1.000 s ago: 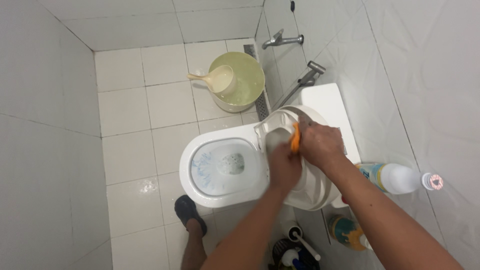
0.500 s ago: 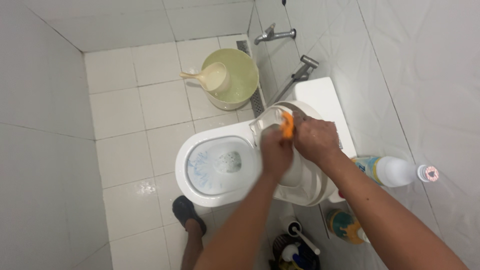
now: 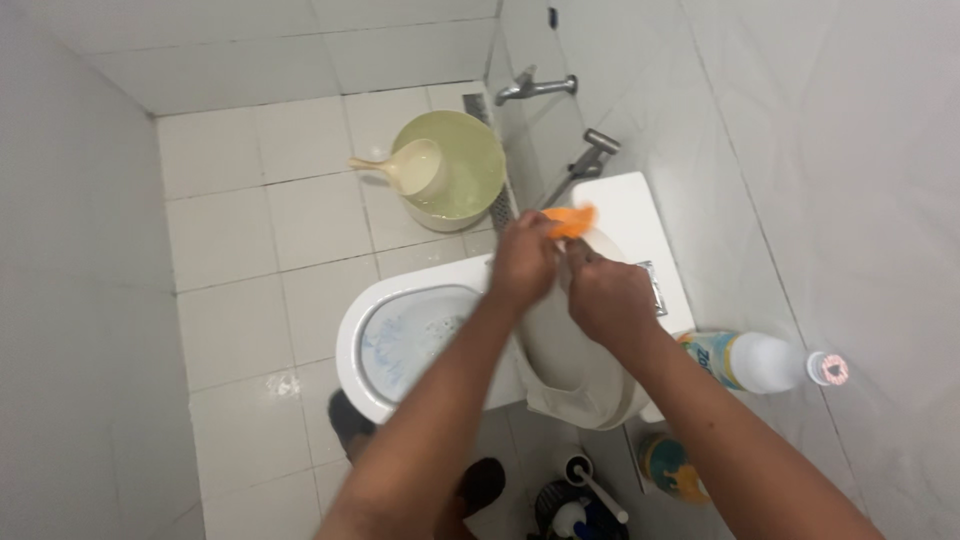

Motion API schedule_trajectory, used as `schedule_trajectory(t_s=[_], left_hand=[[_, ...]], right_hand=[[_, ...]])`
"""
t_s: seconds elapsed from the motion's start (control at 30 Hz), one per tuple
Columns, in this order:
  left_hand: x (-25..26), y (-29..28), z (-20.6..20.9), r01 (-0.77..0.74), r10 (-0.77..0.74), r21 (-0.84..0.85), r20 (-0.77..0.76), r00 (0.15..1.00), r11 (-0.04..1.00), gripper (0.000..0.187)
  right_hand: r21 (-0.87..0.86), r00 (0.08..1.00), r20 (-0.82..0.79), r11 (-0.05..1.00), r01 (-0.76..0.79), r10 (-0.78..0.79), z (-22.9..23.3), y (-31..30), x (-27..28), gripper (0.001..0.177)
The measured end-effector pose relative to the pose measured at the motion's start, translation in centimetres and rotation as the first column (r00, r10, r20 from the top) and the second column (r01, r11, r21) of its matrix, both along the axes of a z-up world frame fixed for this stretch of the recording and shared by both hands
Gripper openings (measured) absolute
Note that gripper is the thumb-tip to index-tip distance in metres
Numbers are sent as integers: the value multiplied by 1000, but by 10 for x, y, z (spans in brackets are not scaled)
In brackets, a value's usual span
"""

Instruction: The person cleans a toilet by applying cleaning agents to a cloth and wiping the toilet tank and seat. They use a scoop to pour water from a bucket onto the cloth and into the bowl, then continue wiping the seat and rim with the cloth.

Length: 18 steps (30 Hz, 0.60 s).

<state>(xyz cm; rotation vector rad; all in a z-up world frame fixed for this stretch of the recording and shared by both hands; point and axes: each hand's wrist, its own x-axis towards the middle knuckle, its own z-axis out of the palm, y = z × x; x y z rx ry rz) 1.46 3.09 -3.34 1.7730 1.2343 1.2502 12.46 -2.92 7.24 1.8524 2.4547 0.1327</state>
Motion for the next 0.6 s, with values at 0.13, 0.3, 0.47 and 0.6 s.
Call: schedule_trajectory(t_s=[0.13,0.3,0.47,0.6], left_hand=[[-14,31,-33,139,-171,-189,-164,972,972,17],[-31,50,-30,251,-277,-254,-75,958,934,14],[-49,46,26,518,-513,-102,73,855,849,23],[-57,63,47,621,-646,-215,-69,760,754,27]], right_hand=[[-122,992,71,987,108,-100,-3,2,-1,46],[-308,959,223,921,239,-174,5,9,-8,60],[-334,945,184,887,318,-269,15,13,-16,60],[-167,928,136,915,367,-348,26,5,-35,49]])
